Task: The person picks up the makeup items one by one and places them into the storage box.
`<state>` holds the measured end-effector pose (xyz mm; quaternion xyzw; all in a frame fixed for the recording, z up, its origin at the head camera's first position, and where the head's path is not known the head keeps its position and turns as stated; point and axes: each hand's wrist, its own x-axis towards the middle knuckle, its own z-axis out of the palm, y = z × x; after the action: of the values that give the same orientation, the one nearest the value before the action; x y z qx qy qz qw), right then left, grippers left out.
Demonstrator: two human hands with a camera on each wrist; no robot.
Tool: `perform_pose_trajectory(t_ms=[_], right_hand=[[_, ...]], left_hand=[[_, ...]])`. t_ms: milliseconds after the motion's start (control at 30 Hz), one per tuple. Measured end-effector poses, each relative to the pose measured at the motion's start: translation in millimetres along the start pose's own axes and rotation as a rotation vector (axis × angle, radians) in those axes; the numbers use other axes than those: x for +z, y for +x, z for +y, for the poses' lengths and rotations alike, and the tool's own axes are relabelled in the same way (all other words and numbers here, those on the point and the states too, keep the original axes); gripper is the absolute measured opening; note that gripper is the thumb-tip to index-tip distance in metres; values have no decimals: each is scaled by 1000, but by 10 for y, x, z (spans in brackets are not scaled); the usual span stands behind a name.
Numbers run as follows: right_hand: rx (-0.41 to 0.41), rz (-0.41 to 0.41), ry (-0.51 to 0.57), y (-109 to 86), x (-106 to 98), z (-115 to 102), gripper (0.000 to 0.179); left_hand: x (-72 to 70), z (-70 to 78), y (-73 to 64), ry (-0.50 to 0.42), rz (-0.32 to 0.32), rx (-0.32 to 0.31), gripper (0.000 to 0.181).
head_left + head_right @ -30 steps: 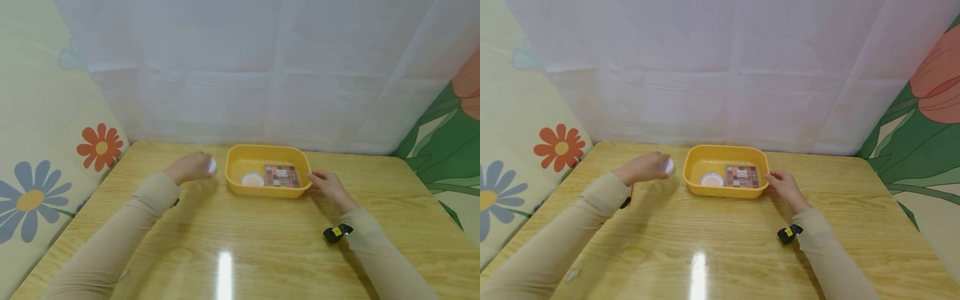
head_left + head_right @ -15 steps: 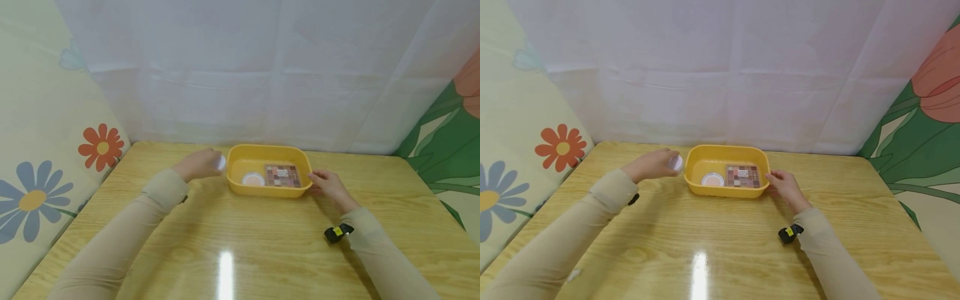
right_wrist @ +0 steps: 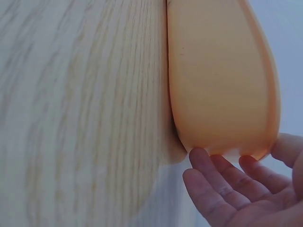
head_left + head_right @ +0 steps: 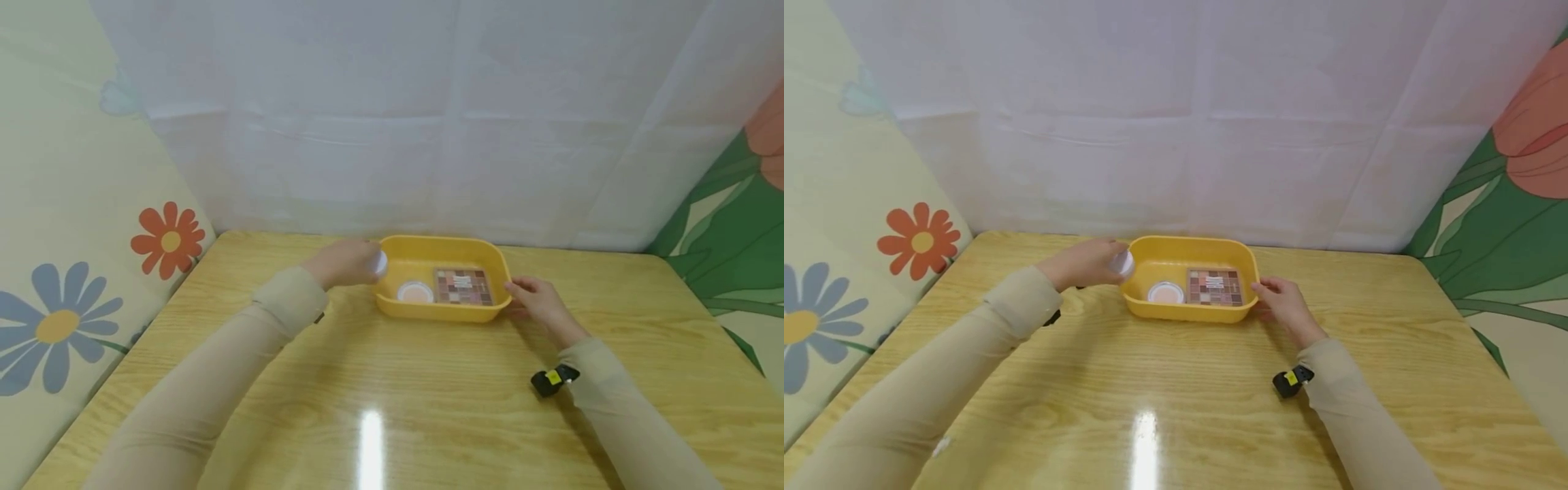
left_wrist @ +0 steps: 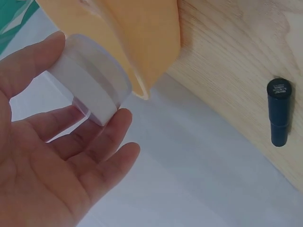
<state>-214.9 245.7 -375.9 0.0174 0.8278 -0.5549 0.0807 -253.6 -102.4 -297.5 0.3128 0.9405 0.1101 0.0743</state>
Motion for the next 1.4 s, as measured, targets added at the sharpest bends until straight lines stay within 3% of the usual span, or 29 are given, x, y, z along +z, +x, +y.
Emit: perform_pose_trajectory(t_ms=[133, 267, 433, 600, 633, 867, 1233, 1400], right_hand=[[8, 7, -11, -16, -16, 1, 56], [14, 12, -18, -22, -34, -5, 56], [13, 9, -20, -12, -63, -14, 57], [14, 7, -31, -3, -72, -25, 58], [13, 6, -33, -2, -72, -28, 58], [15, 9, -44, 16, -66, -53, 56], [20, 20, -59, 7, -90, -66, 56], [25, 18, -49, -2, -91, -83, 56]], left_hand=[[-3, 62, 77, 40, -25, 36, 28], [-21, 102, 143, 23, -58, 37, 29], [67, 1, 334, 29, -43, 73, 28], [96, 2, 438, 55, -60, 92, 28], [56, 68, 409, 62, -81, 75, 29], [74, 108, 464, 120, -99, 54, 38], [90, 114, 604, 97, -113, 18, 42], [68, 124, 654, 110, -153, -1, 41]])
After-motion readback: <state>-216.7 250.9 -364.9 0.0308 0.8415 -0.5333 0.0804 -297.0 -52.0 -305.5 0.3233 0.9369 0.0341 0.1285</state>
